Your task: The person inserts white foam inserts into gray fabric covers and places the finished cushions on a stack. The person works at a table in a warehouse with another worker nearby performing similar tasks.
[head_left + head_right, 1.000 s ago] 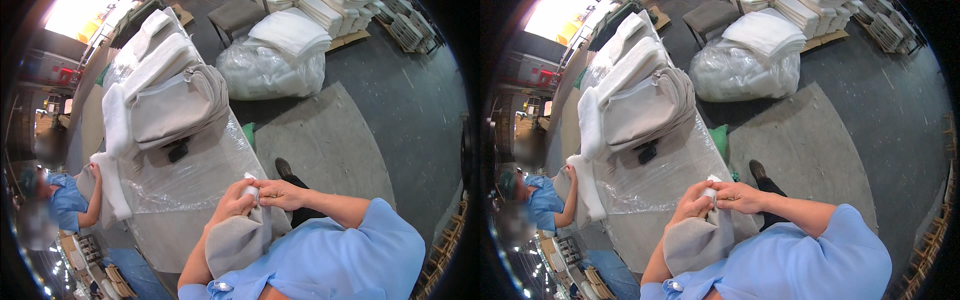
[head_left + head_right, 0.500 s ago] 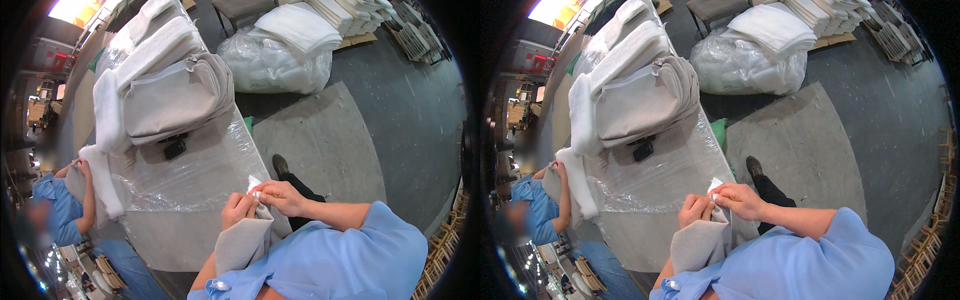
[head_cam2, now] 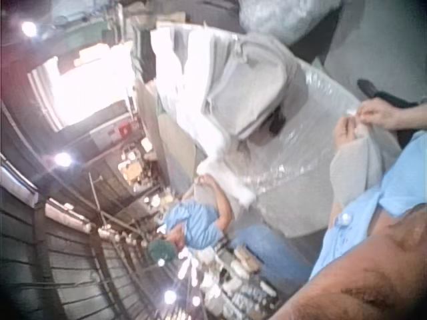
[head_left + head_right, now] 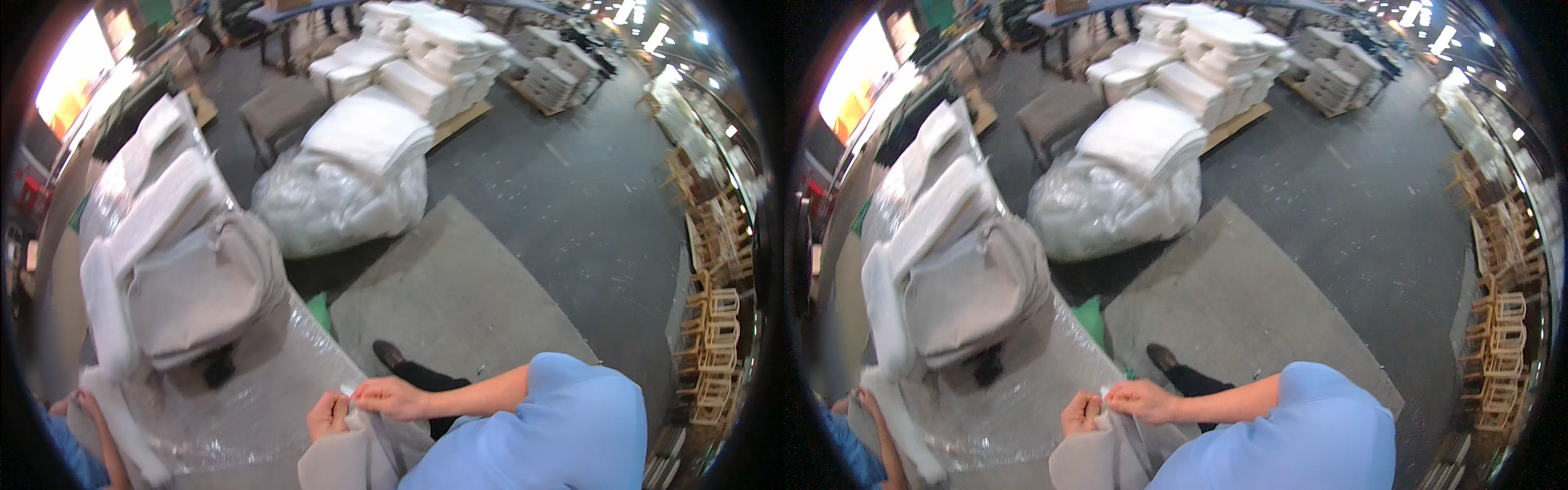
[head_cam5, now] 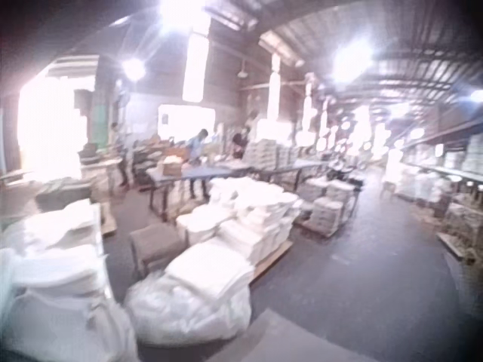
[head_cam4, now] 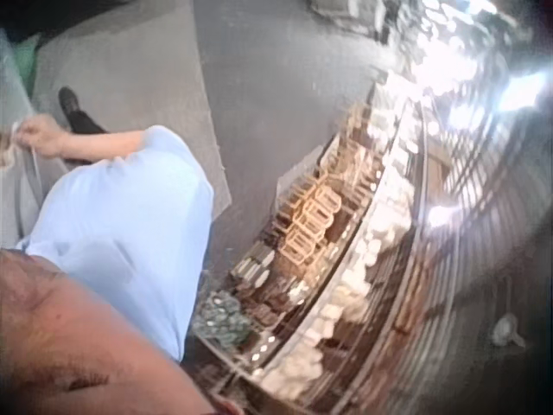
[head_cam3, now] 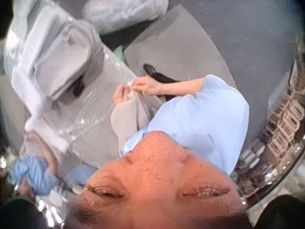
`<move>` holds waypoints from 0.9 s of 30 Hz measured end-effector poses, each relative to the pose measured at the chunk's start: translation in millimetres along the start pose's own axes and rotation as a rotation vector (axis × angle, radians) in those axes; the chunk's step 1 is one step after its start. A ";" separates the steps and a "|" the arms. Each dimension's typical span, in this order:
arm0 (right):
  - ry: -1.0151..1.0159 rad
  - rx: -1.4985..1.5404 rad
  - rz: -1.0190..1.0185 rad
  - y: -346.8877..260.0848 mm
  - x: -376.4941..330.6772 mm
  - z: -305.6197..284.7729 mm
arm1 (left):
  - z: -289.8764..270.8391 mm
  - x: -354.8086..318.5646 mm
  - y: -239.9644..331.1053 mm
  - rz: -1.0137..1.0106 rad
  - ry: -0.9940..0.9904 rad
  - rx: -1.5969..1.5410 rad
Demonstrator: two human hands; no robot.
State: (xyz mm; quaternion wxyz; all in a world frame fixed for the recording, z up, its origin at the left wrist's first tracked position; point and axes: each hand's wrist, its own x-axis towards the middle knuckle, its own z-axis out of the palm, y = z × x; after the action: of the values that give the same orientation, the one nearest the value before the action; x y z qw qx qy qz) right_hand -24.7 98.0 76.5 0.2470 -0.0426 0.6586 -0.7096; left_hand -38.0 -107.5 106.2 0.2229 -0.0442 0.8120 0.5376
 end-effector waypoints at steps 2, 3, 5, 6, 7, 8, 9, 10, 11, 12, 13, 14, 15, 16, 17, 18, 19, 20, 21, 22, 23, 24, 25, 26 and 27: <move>0.022 0.005 0.007 4.2 -2.1 5.7 | 4.2 10.4 -12.9 0.052 0.012 -0.028; 0.016 0.010 0.068 0.5 -2.1 5.4 | 4.0 16.0 -19.0 0.088 0.019 -0.072; -0.006 -0.022 0.002 2.2 -2.4 10.7 | -3.1 -3.9 -28.5 0.063 0.044 -0.144; -0.035 -0.041 -0.030 2.4 0.0 9.7 | -2.7 2.7 -33.4 0.091 0.010 -0.106; 0.006 -0.081 -0.006 3.3 -2.3 10.1 | -6.5 4.1 -27.2 0.062 -0.021 -0.045; 0.050 -0.119 0.016 3.7 -6.0 11.0 | -10.7 1.5 -19.1 0.065 -0.083 -0.103; 0.036 0.013 0.264 -19.9 -9.5 11.6 | -13.8 -4.7 6.1 -0.069 -0.083 -0.190; 0.078 -0.057 0.065 -13.6 -9.5 10.7 | -18.7 -8.6 25.5 -0.135 -0.093 -0.399; 0.052 -0.077 0.018 -14.6 -10.1 9.3 | -22.5 -12.6 32.1 -0.169 -0.100 -0.505; 0.039 -0.031 0.035 -13.4 -11.7 11.8 | -30.4 -20.2 35.0 -0.188 -0.130 -0.604; 0.032 -0.030 0.051 -29.2 -13.6 11.0 | -36.0 -24.1 37.0 -0.172 -0.142 -0.566; 0.018 -0.072 0.018 -27.5 -16.0 13.7 | -41.9 -29.3 37.7 -0.157 -0.160 -0.526; 0.009 -0.113 -0.016 -25.9 -18.5 17.7 | -47.0 -35.2 37.2 -0.143 -0.184 -0.482; 0.007 -0.148 -0.045 -28.6 -18.6 18.8 | -50.5 -36.2 38.4 -0.125 -0.195 -0.408; 0.009 -0.181 -0.075 -31.3 -19.5 20.1 | -53.9 -37.1 39.5 -0.109 -0.209 -0.330; 0.014 -0.213 -0.105 -33.1 -20.4 21.7 | -56.1 -38.5 40.2 -0.092 -0.225 -0.251; 0.030 -0.223 -0.141 -33.2 -22.1 21.4 | -55.4 -38.2 41.6 -0.099 -0.230 -0.238; 0.048 -0.232 -0.178 -32.7 -25.0 21.9 | -54.1 -38.0 42.7 -0.107 -0.236 -0.224; 0.067 -0.240 -0.215 -32.3 -27.7 22.5 | -53.6 -37.9 44.2 -0.115 -0.242 -0.210; 0.080 -0.249 -0.213 -33.3 -30.6 22.6 | -52.7 -37.7 45.7 -0.091 -0.257 -0.171; 0.093 -0.259 -0.211 -34.3 -33.9 22.7 | -52.0 -37.1 47.3 -0.068 -0.273 -0.132; 0.105 -0.268 -0.209 -35.4 -37.1 22.7 | -51.3 -36.6 48.9 -0.045 -0.288 -0.093; 0.123 -0.329 -0.286 -38.2 -38.8 22.2 | -51.9 -35.7 52.1 0.001 -0.314 -0.057; 0.142 -0.390 -0.363 -41.5 -40.4 21.4 | -53.6 -35.2 56.3 0.047 -0.341 -0.021; 0.160 -0.452 -0.439 -44.5 -41.8 20.5 | -54.7 -34.6 59.2 0.093 -0.367 0.014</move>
State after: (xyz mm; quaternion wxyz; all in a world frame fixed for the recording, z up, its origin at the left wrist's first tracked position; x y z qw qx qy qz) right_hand 6.6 96.7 132.7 0.0199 -0.1815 0.7919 -0.5827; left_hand -42.6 -137.4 188.5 0.3426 0.0937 0.7626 0.5405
